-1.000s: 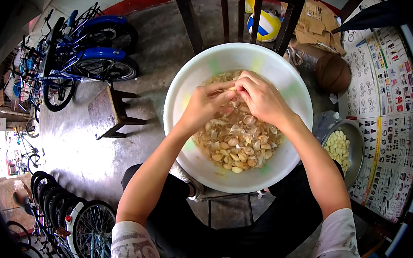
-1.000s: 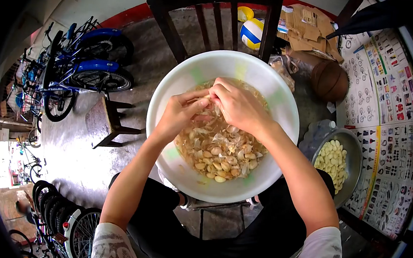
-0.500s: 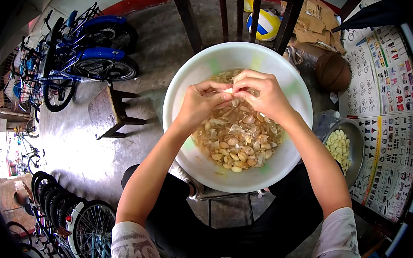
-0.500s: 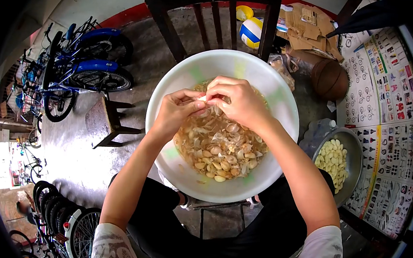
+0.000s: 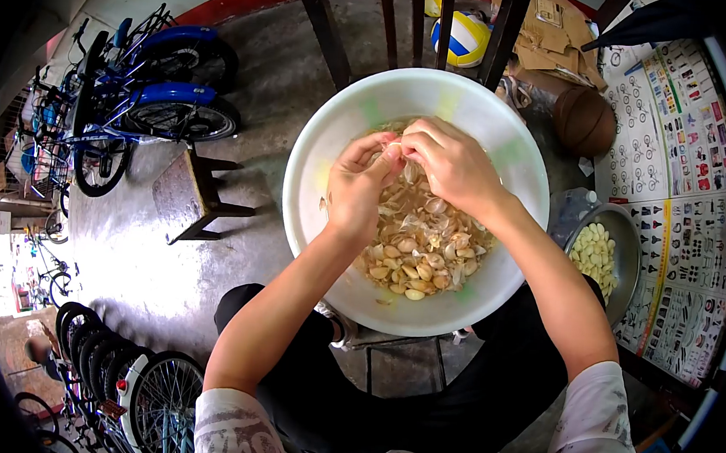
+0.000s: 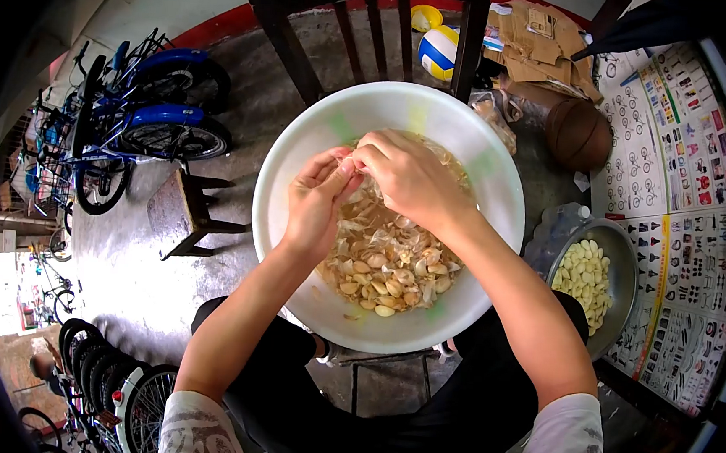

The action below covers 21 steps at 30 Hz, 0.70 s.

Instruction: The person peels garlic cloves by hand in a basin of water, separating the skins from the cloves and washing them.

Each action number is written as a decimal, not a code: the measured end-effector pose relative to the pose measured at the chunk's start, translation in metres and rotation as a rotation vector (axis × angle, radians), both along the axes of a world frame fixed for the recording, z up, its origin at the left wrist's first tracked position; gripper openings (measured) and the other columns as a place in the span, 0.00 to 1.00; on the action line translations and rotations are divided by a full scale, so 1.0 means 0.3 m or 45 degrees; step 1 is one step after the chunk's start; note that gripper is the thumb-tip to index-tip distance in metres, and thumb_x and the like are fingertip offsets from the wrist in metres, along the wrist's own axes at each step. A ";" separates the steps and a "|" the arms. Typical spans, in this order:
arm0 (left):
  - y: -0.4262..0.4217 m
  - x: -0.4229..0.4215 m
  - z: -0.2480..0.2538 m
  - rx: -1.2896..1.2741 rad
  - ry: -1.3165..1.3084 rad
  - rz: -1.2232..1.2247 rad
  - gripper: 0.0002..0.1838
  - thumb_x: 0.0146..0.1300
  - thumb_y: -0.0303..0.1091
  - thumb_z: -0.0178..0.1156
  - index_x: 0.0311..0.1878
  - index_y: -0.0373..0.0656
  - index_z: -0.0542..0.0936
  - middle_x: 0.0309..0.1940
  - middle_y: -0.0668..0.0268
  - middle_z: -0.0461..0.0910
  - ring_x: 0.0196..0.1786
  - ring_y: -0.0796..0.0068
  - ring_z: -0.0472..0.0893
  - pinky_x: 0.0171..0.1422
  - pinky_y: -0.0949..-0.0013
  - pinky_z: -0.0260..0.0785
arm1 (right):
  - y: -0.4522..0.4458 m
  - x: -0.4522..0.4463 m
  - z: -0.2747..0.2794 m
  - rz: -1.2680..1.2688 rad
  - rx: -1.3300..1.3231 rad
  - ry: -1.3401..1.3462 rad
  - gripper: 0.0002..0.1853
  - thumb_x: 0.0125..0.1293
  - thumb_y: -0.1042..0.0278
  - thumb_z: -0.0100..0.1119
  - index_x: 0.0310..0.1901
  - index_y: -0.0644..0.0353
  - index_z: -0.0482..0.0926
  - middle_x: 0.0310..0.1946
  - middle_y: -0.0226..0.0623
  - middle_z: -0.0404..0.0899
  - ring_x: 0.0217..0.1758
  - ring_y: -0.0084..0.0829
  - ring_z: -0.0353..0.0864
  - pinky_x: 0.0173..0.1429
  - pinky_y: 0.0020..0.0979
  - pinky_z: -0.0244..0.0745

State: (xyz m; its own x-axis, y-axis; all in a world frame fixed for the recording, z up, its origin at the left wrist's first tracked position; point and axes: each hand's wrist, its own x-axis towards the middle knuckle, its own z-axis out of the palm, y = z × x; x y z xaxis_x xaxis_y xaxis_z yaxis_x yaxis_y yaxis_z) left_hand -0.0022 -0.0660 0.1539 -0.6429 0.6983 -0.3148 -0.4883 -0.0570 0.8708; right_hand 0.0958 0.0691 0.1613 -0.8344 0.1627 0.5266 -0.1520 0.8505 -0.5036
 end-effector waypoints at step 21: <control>-0.016 -0.057 0.033 -0.024 -0.038 0.032 0.12 0.72 0.30 0.59 0.56 0.41 0.73 0.46 0.67 0.78 0.50 0.78 0.79 0.58 0.70 0.76 | 0.005 0.008 0.008 -0.005 -0.263 -0.042 0.07 0.62 0.80 0.61 0.38 0.62 0.72 0.35 0.39 0.76 0.37 0.43 0.78 0.42 0.39 0.74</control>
